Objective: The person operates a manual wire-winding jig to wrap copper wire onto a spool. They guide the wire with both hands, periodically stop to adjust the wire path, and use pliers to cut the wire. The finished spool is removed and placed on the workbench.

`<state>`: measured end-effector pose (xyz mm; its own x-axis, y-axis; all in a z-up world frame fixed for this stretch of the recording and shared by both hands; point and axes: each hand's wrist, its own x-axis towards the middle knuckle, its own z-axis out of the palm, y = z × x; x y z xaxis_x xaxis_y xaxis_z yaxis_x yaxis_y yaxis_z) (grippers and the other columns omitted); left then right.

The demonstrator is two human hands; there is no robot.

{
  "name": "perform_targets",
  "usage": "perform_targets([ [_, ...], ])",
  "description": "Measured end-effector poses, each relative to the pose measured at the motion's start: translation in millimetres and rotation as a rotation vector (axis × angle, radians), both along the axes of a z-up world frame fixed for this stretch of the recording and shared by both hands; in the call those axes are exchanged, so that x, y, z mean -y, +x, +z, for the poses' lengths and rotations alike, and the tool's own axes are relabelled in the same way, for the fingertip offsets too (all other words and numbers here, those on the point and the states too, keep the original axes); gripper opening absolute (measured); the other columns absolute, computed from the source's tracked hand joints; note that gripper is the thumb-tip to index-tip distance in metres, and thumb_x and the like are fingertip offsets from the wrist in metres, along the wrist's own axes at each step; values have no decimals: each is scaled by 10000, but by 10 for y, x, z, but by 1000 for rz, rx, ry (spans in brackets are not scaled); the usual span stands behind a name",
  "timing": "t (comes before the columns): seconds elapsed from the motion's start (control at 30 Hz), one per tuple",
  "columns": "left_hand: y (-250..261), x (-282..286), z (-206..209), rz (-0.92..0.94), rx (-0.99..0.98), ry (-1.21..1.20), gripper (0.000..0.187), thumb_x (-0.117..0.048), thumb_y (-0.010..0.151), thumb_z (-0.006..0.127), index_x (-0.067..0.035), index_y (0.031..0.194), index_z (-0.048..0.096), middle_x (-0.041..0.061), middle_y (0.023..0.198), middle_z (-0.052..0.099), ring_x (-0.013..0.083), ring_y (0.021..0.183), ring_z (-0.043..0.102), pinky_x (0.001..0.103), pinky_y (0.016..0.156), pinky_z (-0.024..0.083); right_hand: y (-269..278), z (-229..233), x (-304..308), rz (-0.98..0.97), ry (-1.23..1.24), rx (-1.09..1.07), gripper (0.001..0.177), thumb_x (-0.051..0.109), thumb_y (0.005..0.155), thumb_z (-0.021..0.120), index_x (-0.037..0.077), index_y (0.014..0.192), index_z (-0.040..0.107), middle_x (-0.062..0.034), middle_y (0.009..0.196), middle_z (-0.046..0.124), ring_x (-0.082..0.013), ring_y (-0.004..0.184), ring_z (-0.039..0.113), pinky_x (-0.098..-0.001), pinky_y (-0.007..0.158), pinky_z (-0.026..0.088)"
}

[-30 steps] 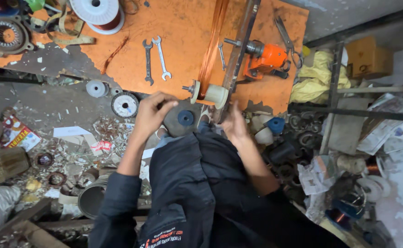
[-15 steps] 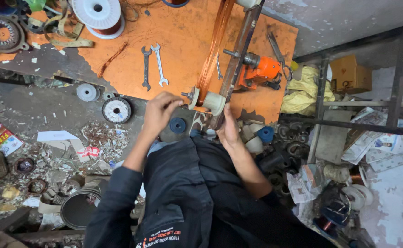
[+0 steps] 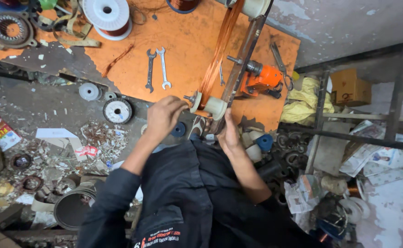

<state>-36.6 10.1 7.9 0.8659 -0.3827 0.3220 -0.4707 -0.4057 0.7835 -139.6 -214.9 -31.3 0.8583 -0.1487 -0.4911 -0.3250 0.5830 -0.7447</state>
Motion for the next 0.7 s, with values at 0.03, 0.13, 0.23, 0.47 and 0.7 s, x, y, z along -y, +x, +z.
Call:
perform_targets([
  [0.03,-4,-35,10,2,42,37,89,-160,905,754,-101,972,761,68,927,705,290,818,690,397,688,537,9,-18,-5,12,5,34,620,583,1052,436,22,1246,614,-103,1033,702,-217,884,688,-404,758,579],
  [0.13,169,-7,-22,15,157,137,137,-120,876,738,-116,1004,788,51,943,714,294,825,689,398,668,528,-77,-37,-11,39,31,69,651,595,1075,431,-4,1244,625,-109,1035,699,-219,895,691,-403,771,580],
  [0.23,321,73,-7,74,-8,61,60,-179,937,773,-134,973,791,45,925,719,265,793,691,391,621,515,-47,-1,-10,20,34,18,628,585,1050,433,15,1239,615,-103,1035,700,-216,884,691,-404,773,583],
  [0.47,-10,-12,79,29,99,90,112,-207,907,744,-133,977,790,36,940,716,264,805,699,385,651,532,-46,44,26,104,79,75,656,591,1089,415,-10,1235,634,-123,985,692,-222,897,699,-397,805,580],
  [0.7,162,44,34,84,25,76,103,-164,903,762,-138,1001,782,45,968,725,272,808,700,382,623,527,8,118,22,44,18,23,606,563,1051,423,12,1220,611,-100,994,696,-222,882,692,-407,783,574],
])
